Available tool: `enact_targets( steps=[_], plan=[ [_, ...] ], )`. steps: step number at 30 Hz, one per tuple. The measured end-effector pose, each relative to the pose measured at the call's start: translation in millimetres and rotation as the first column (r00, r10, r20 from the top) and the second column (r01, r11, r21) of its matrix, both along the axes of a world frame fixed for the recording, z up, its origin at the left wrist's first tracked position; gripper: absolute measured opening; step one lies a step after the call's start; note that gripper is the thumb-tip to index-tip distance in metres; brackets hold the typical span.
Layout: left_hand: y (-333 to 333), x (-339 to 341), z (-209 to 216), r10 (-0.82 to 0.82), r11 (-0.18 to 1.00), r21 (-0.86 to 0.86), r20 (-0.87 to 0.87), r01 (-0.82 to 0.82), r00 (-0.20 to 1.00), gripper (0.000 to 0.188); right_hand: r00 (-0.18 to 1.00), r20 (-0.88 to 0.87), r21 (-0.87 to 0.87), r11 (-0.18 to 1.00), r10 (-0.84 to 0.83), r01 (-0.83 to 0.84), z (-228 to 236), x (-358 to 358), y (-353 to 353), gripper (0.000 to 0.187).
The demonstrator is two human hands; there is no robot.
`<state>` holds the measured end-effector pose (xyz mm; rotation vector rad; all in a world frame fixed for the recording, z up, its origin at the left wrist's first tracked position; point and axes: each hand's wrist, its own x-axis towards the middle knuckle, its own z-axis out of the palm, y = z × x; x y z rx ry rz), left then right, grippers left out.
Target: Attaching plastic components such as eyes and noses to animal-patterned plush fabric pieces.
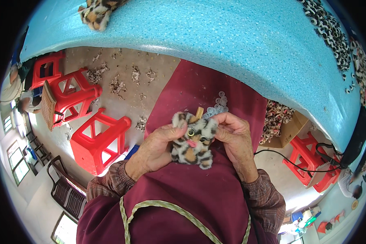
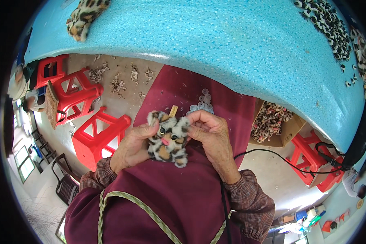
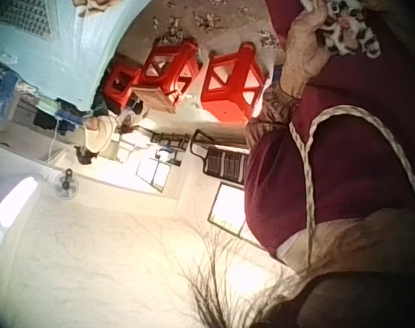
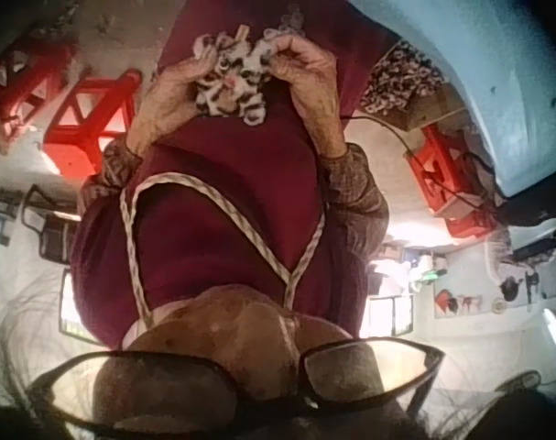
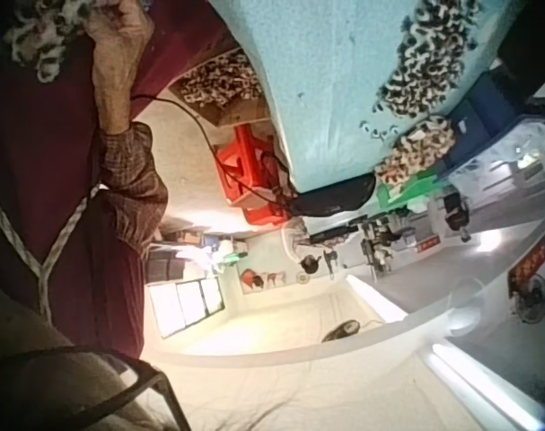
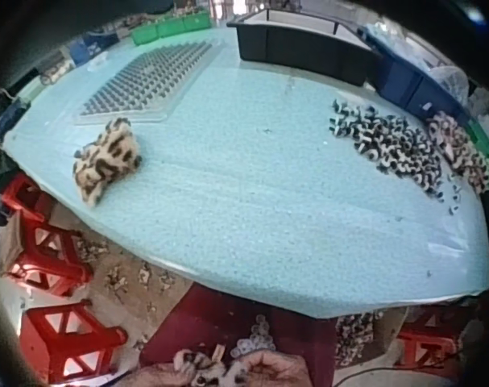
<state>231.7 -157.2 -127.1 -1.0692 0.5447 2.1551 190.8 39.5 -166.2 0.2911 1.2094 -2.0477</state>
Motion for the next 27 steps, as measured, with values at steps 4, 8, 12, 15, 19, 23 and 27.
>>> enact_targets(
  steps=[4,8,12,15,19,23,27],
  plan=[
    [1.9,3.2,-0.7,-0.038,0.991,0.125,-0.02,0.04,0.999,0.034,1.0,0.014,-0.012,1.0,-0.009,0.009,0.0,1.1,3.1,0.016],
    [2.8,6.8,-1.9,-0.033,0.992,0.123,-0.073,0.042,0.997,0.03,1.0,-0.012,-0.011,1.0,0.006,-0.006,0.2,3.4,5.2,0.011],
    [3.4,8.8,-3.9,-0.039,0.994,0.097,-0.081,0.047,0.996,0.032,0.999,-0.032,-0.019,1.0,0.011,-0.012,2.3,4.4,4.9,0.011],
    [3.3,11.3,-3.7,0.022,0.982,0.187,-0.079,-0.007,0.997,0.035,0.999,-0.026,-0.059,0.998,0.019,-0.02,2.4,5.0,4.9,0.011],
    [1.2,17.4,-5.8,0.045,0.967,0.253,-0.115,-0.014,0.992,0.042,0.999,-0.052,-0.056,0.998,0.014,-0.017,4.2,5.6,5.0,0.017],
    [4.4,11.9,2.7,-0.01,0.952,0.296,-0.23,0.08,0.973,0.05,0.996,-0.093,-0.072,0.997,-0.006,-0.001,1.7,4.9,7.1,0.013],
    [7.0,13.1,4.2,-0.063,0.969,0.222,-0.193,0.106,0.979,0.044,0.998,-0.065,-0.044,0.999,0.008,-0.011,1.2,-4.5,6.1,0.018]
  ],
)
